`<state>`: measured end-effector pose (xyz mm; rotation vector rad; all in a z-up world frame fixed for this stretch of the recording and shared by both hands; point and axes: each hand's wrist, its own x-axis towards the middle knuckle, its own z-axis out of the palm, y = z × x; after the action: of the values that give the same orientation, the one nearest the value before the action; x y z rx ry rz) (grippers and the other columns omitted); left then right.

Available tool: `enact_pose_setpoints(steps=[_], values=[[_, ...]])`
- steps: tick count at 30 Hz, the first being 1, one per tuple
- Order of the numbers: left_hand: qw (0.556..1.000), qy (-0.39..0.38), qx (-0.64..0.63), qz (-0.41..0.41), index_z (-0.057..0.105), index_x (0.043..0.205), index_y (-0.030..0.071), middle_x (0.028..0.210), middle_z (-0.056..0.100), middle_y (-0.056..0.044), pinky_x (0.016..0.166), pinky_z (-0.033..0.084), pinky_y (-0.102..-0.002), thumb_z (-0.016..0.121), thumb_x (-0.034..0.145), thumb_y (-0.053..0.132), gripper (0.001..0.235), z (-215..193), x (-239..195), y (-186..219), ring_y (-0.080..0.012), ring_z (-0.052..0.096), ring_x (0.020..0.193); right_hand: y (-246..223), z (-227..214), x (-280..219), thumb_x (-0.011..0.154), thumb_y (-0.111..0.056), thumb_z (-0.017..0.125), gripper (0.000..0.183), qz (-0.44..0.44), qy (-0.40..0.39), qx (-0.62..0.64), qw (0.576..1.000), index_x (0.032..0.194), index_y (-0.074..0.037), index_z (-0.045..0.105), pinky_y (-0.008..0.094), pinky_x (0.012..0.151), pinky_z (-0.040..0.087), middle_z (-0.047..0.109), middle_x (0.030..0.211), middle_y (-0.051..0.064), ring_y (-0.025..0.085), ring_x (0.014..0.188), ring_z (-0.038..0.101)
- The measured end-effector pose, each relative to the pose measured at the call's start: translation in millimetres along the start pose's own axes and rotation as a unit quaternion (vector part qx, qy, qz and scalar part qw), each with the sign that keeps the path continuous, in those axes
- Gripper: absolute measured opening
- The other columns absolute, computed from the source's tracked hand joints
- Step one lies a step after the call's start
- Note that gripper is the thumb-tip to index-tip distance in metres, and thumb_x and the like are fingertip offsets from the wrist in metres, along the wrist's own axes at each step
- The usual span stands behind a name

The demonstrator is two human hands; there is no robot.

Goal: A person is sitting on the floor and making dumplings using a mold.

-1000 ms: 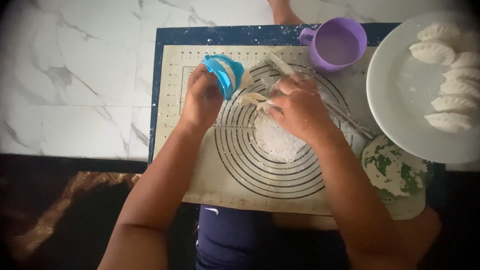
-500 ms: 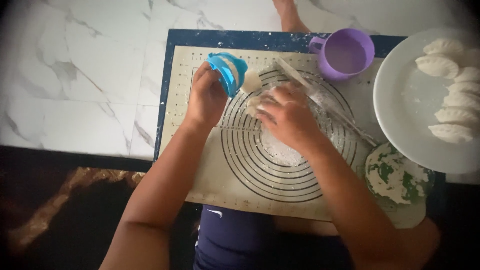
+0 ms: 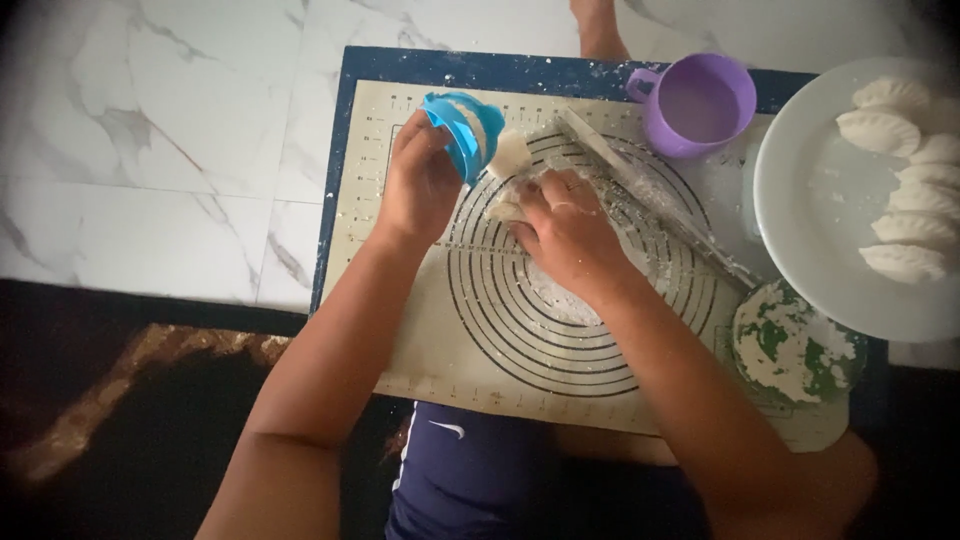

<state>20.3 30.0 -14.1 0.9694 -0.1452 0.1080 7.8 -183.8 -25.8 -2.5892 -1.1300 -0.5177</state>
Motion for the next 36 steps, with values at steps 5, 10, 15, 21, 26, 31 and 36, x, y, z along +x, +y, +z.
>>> enact_pose_setpoints(steps=[5, 10, 15, 21, 26, 31, 36], values=[[0.999, -0.001, -0.049, 0.001, 0.060, 0.097, 0.009, 0.090, 0.061, -0.007, 0.088, 0.047, -0.040, 0.052, 0.089, 0.013, 0.012, -5, 1, 8, -0.0220, 0.059, 0.088, -11, -9, 5, 0.091, -0.022, 0.076, 0.034, 0.008, 0.017, 0.031, 0.999, 0.119, -0.005, 0.071, 0.043, 0.086, 0.055, 0.063, 0.108, 0.014, 0.033, 0.106, 0.062], [0.995, -0.008, -0.096, 0.031, 0.063, 0.102, 0.007, 0.097, 0.064, -0.007, 0.079, 0.043, -0.028, 0.053, 0.094, 0.012, 0.013, -4, 1, 26, -0.0149, 0.055, 0.085, -16, -9, 7, 0.091, -0.014, 0.077, 0.028, 0.029, 0.020, 0.050, 0.998, 0.115, 0.000, 0.077, 0.037, 0.086, 0.055, 0.064, 0.106, 0.016, 0.029, 0.100, 0.061], [0.991, 0.004, -0.116, 0.062, 0.065, 0.111, 0.007, 0.115, 0.064, -0.009, 0.095, 0.042, -0.031, 0.059, 0.100, 0.030, 0.026, -9, 1, 32, -0.0184, 0.056, 0.105, -21, -10, 4, 0.085, -0.006, 0.078, 0.021, 0.041, 0.058, 0.089, 0.994, 0.106, -0.003, 0.074, 0.043, 0.092, 0.051, 0.059, 0.105, 0.011, 0.032, 0.102, 0.059], [0.985, 0.043, -0.140, 0.088, 0.064, 0.107, 0.007, 0.111, 0.066, -0.010, 0.096, 0.042, -0.033, 0.055, 0.101, 0.030, 0.026, -31, 5, 34, -0.0186, 0.057, 0.102, -31, -22, 7, 0.094, -0.011, 0.073, 0.026, 0.046, 0.055, 0.159, 0.985, 0.118, -0.002, 0.073, 0.042, 0.090, 0.053, 0.064, 0.110, 0.014, 0.031, 0.097, 0.061], [0.977, 0.079, -0.157, 0.124, 0.063, 0.089, 0.010, 0.092, 0.060, -0.005, 0.085, 0.038, -0.031, 0.056, 0.095, 0.024, 0.017, -38, 5, 60, -0.0156, 0.051, 0.088, -62, -32, 27, 0.095, -0.012, 0.070, 0.022, -0.008, 0.009, 0.155, 0.988, 0.116, -0.005, 0.070, 0.041, 0.087, 0.051, 0.060, 0.105, 0.011, 0.027, 0.093, 0.059], [0.959, 0.100, -0.203, 0.169, 0.062, 0.100, 0.007, 0.100, 0.064, -0.008, 0.090, 0.042, -0.032, 0.055, 0.095, 0.021, 0.017, -73, 9, 69, -0.0184, 0.057, 0.094, -87, -8, 58, 0.091, -0.008, 0.072, 0.022, -0.077, 0.008, 0.131, 0.988, 0.113, -0.008, 0.075, 0.044, 0.088, 0.051, 0.059, 0.103, 0.012, 0.031, 0.096, 0.057], [0.933, 0.117, -0.294, 0.172, 0.060, 0.087, 0.012, 0.081, 0.058, -0.004, 0.075, 0.042, -0.033, 0.058, 0.092, 0.022, 0.012, -89, 16, 68, -0.0166, 0.051, 0.074, -105, 20, 70, 0.091, -0.007, 0.067, 0.016, -0.092, -0.016, 0.113, 0.989, 0.103, -0.004, 0.077, 0.044, 0.084, 0.051, 0.061, 0.094, 0.015, 0.032, 0.091, 0.059]])
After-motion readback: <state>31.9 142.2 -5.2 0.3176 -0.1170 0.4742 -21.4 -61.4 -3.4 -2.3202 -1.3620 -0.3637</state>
